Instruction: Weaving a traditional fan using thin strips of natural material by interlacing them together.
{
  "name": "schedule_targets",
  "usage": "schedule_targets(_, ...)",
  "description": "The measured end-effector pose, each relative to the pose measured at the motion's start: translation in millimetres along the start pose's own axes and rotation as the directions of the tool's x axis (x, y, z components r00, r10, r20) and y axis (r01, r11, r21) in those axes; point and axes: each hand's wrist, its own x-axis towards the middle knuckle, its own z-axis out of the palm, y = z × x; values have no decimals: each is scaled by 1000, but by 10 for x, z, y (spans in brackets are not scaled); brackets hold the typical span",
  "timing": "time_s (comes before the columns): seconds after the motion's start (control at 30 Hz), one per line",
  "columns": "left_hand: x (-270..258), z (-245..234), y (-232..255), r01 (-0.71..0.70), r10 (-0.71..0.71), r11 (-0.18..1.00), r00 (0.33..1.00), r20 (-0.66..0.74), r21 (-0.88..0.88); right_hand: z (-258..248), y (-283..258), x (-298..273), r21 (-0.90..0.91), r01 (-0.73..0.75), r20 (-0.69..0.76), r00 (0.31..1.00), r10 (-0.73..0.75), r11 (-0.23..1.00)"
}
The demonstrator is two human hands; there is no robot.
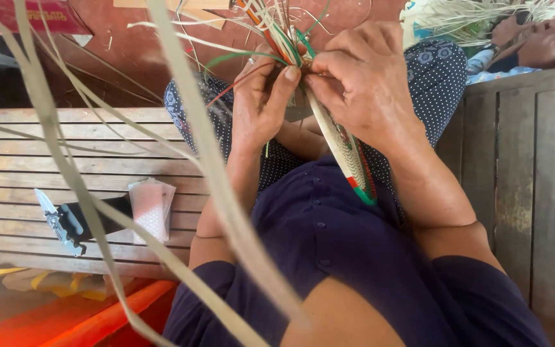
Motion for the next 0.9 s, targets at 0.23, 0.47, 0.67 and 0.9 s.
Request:
schedule_targets(0.23,-40,-25,31,5,-5,999,1000,12,43,-117,-12,22,322,-309,319,925,204,895)
schedule_targets(0.47,-107,91,-210,4,0,992,1000,-30,124,21,54,51,800,-544,433,815,386,253)
schedule_targets(0.67,8,169,-397,82,-21,876,991,-133,476,-96,-89,262,874,-463,477,758,445,-148)
schedule_targets(0.9,570,-368,-476,-111,98,993,967,236,44,-457,-20,211,971,-60,6,973,230,231)
